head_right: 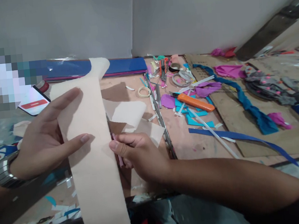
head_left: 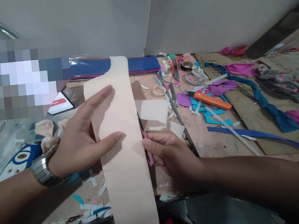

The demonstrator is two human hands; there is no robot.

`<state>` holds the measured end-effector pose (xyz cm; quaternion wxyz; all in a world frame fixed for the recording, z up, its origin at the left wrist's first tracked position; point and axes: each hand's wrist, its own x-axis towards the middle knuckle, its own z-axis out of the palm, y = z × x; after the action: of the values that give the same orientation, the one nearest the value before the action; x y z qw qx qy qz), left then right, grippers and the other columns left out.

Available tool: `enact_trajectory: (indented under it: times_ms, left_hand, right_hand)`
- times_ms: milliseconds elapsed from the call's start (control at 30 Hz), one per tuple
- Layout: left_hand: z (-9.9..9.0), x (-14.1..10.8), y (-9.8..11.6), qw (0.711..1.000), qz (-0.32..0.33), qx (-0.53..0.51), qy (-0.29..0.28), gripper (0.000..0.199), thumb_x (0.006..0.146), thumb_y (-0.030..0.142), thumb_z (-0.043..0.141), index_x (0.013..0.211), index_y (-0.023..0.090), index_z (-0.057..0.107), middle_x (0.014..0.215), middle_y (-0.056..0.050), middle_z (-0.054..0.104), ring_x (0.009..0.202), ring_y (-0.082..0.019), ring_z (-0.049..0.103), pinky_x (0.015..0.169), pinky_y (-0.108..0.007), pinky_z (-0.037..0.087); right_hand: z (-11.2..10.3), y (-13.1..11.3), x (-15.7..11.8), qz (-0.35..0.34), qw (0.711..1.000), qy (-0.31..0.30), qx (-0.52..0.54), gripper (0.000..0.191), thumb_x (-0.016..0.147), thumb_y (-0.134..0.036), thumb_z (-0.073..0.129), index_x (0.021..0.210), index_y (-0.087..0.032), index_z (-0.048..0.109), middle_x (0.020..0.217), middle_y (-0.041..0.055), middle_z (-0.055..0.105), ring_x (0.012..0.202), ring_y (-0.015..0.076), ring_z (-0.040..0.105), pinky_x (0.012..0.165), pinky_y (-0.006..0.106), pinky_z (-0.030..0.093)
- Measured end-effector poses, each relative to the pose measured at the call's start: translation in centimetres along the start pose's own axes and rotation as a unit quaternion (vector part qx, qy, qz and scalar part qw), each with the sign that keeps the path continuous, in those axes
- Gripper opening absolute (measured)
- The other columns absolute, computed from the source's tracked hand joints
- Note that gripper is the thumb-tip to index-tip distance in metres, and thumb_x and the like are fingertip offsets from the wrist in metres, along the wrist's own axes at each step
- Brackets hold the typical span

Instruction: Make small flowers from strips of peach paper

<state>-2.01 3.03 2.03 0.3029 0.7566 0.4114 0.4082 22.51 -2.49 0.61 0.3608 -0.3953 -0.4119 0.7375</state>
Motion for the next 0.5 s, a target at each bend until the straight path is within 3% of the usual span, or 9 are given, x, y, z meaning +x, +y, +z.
enact_trajectory:
  times_ms: [133, 233, 367, 500]
  left_hand:
    - [0.2, 0.1, 0.1, 0.999, -0.001, -0.039, 0.006, 0.094, 0.075, 0.041, 0.092, 0.158, 0.043, 0.047, 0.163, 0.002, 0.048, 0.151, -0.039, 0.045, 0.13, -0.057, 0.039]
    - [0.4, 0.5, 0.0, 0.99, -0.032, -0.135, 0.018, 0.084, 0.08, 0.035, 0.089, 0.154, 0.038, 0.051, 0.16, -0.002, 0.051, 0.144, -0.037, 0.052, 0.118, -0.054, 0.051]
    - [0.6, 1.4, -0.1, 0.951, -0.105, -0.288, 0.037, 0.067, 0.083, 0.031, 0.087, 0.143, 0.035, 0.058, 0.146, -0.004, 0.064, 0.126, -0.03, 0.067, 0.095, -0.039, 0.064]
    - [0.4, 2.0, -0.2, 0.919, -0.156, -0.358, 0.054, 0.056, 0.086, 0.033, 0.083, 0.138, 0.029, 0.061, 0.134, -0.006, 0.071, 0.108, -0.027, 0.076, 0.084, -0.037, 0.067]
  right_hand:
    - [0.0, -0.1, -0.1, -0.001, 1.0, -0.012, -0.002, 0.041, 0.094, -0.052, 0.076, 0.074, -0.017, 0.065, 0.061, -0.0037, 0.056, 0.051, 0.007, 0.037, 0.049, 0.025, 0.023]
    - [0.1, 0.0, -0.2, -0.007, 1.0, -0.012, -0.013, 0.041, 0.093, -0.05, 0.076, 0.072, -0.017, 0.066, 0.062, -0.0037, 0.055, 0.051, 0.0071, 0.038, 0.05, 0.026, 0.024]
    - [0.5, -0.1, -0.4, -0.005, 0.999, -0.002, -0.038, 0.036, 0.091, -0.047, 0.078, 0.074, -0.016, 0.07, 0.062, -0.0042, 0.051, 0.052, 0.0077, 0.039, 0.05, 0.027, 0.025]
    - [0.7, -0.5, -0.5, -0.031, 0.996, -0.011, -0.087, 0.035, 0.093, -0.043, 0.076, 0.07, -0.017, 0.068, 0.068, -0.0018, 0.051, 0.058, 0.0102, 0.045, 0.052, 0.026, 0.031]
